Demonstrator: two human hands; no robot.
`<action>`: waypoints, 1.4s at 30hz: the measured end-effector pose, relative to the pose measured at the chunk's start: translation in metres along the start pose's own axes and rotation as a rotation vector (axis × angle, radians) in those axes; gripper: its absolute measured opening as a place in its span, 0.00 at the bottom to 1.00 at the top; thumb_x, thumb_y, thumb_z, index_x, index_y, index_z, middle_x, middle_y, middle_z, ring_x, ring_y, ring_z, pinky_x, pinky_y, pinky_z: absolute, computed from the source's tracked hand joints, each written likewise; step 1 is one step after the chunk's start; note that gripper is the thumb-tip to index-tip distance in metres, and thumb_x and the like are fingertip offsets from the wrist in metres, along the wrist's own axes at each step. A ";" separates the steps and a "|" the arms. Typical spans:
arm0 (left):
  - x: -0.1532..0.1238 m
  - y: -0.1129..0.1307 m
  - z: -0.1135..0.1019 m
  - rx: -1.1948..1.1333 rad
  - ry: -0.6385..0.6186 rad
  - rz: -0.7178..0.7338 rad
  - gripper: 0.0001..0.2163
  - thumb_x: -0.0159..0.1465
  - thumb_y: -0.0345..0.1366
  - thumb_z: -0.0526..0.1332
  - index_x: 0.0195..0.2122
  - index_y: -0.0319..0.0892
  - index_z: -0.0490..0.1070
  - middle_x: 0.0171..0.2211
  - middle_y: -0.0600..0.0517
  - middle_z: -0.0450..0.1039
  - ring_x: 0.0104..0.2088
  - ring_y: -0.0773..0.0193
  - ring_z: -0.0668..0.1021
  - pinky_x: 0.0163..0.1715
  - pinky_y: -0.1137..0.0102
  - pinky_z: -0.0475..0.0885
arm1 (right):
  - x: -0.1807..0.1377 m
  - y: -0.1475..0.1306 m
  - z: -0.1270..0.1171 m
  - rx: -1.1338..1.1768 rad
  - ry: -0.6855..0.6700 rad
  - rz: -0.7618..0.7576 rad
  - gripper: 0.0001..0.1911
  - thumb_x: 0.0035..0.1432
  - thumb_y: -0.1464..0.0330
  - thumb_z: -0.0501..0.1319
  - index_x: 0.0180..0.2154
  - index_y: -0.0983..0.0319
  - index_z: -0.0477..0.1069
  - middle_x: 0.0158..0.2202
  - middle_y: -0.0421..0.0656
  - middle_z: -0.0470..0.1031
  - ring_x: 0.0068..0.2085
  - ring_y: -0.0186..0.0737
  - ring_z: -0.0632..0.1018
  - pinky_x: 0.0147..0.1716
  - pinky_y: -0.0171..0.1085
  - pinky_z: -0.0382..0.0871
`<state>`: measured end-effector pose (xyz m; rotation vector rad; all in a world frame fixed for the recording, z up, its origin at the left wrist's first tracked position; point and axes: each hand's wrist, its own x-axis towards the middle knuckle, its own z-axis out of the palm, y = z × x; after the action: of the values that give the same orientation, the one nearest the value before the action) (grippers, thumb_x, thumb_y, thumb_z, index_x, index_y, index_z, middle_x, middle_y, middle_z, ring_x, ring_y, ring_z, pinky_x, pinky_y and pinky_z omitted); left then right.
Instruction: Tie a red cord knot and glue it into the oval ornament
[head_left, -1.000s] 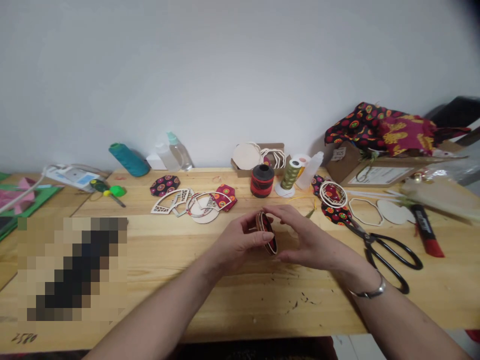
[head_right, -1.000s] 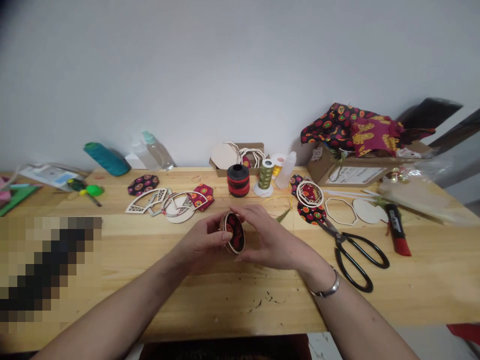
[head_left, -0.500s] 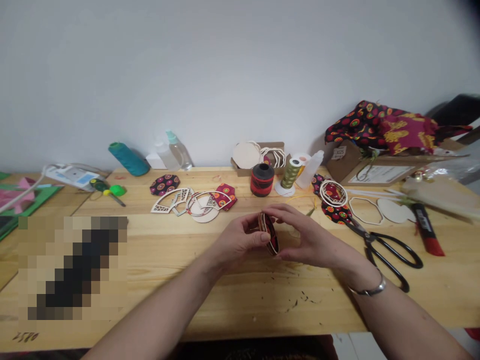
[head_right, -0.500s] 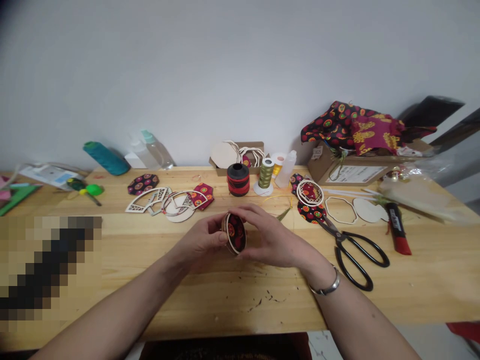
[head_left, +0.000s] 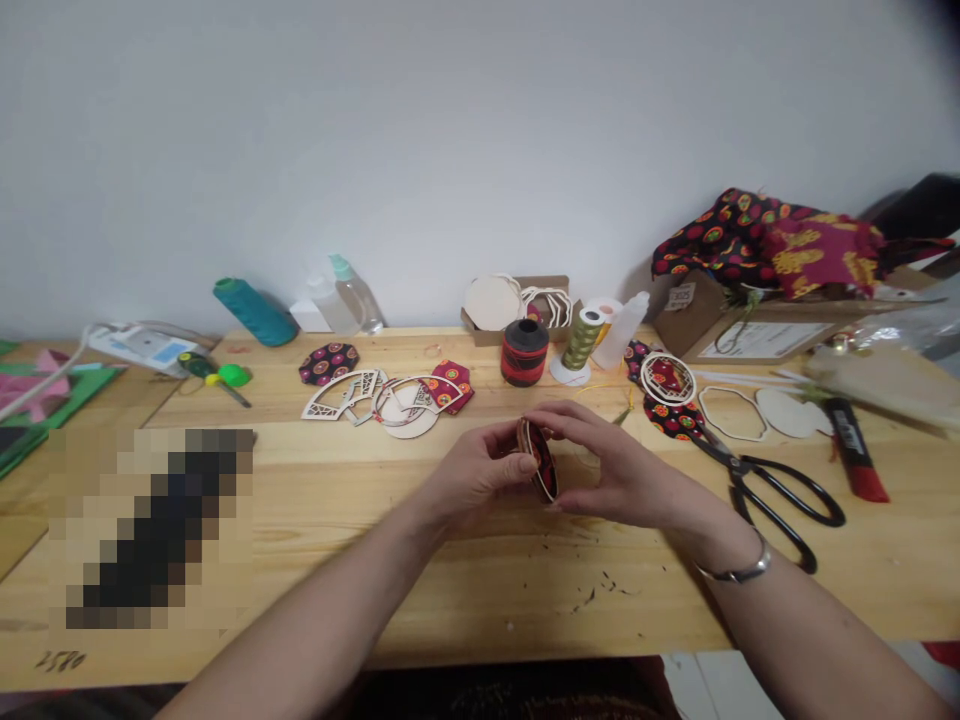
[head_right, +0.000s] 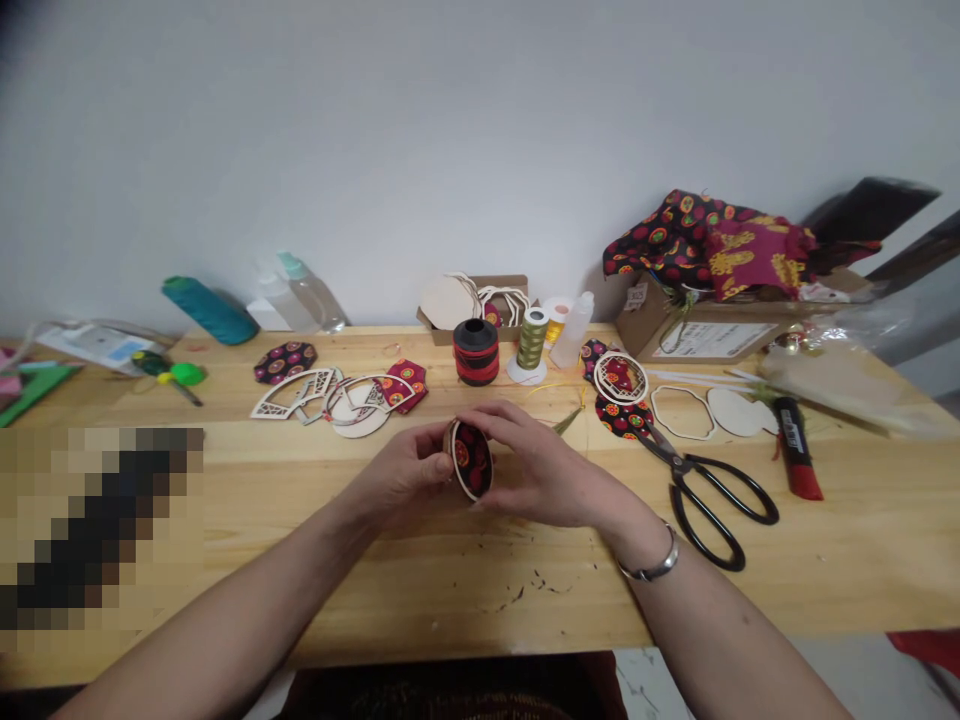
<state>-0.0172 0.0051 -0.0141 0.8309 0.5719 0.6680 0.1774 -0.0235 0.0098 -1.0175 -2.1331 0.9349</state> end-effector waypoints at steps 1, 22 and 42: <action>0.000 -0.001 0.000 -0.003 0.002 -0.001 0.21 0.45 0.38 0.73 0.40 0.40 0.76 0.31 0.51 0.74 0.31 0.67 0.73 0.34 0.72 0.66 | 0.000 0.001 0.000 0.000 0.001 -0.005 0.39 0.48 0.69 0.67 0.60 0.53 0.55 0.57 0.46 0.60 0.58 0.44 0.63 0.58 0.47 0.59; -0.002 0.005 -0.002 0.083 -0.042 -0.079 0.18 0.48 0.36 0.70 0.40 0.39 0.74 0.33 0.51 0.72 0.32 0.65 0.73 0.34 0.69 0.67 | -0.001 0.002 0.000 -0.025 -0.007 -0.020 0.43 0.43 0.63 0.70 0.60 0.51 0.55 0.56 0.47 0.60 0.57 0.46 0.63 0.56 0.49 0.60; -0.010 0.007 0.000 0.361 -0.459 -0.281 0.20 0.44 0.35 0.71 0.39 0.42 0.71 0.30 0.54 0.69 0.31 0.66 0.70 0.32 0.70 0.67 | 0.002 0.004 -0.004 0.168 -0.130 -0.124 0.06 0.52 0.66 0.65 0.36 0.54 0.77 0.31 0.39 0.76 0.45 0.41 0.66 0.46 0.44 0.62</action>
<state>-0.0253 0.0012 -0.0065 1.1732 0.3815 0.1030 0.1803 -0.0188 0.0095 -0.7518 -2.1536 1.1241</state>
